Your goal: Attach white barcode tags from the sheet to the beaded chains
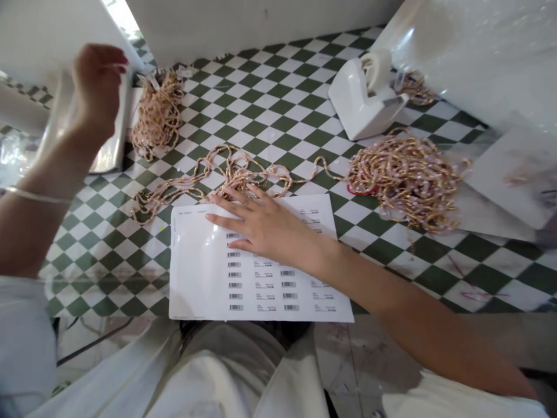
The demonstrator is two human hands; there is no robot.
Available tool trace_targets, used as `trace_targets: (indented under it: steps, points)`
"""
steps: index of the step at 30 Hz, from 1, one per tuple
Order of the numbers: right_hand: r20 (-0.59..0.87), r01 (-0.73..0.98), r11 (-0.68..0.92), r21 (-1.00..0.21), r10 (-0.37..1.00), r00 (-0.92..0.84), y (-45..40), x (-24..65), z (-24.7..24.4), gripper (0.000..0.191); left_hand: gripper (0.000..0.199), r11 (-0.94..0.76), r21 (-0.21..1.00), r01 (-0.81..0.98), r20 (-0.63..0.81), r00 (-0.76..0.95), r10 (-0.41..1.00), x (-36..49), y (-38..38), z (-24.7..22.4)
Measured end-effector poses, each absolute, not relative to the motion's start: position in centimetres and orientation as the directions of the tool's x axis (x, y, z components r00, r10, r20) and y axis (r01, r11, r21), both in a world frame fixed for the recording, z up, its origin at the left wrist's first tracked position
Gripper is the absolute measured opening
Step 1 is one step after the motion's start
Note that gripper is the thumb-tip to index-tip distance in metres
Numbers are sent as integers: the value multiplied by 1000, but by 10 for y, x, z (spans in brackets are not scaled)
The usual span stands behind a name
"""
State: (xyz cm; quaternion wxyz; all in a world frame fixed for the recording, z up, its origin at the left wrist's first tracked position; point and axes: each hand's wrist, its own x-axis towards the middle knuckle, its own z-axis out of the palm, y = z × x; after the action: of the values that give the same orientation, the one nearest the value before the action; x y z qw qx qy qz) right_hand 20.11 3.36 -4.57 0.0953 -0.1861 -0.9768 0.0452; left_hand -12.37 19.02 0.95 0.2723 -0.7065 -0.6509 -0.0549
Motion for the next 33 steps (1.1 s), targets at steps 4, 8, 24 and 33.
trace_targets:
  steps: [4,8,24,33]
  points:
    - [246,296,952,-75,305,-920,34,201,-42,48,15,-365,-120,923,161,380,911,-100,102,3]
    - [360,256,967,-8,242,-901,34,200,-38,29,43,-445,57,894,-96,449,888,-93,57,5]
    - [455,340,931,-132,362,-814,36,195,-43,44,13,-301,648,700,80,331,940,-111,71,-1]
    - [396,358,719,-596,651,-648,35,197,-23,20,30,-302,947,112,151,674,723,5,27,47]
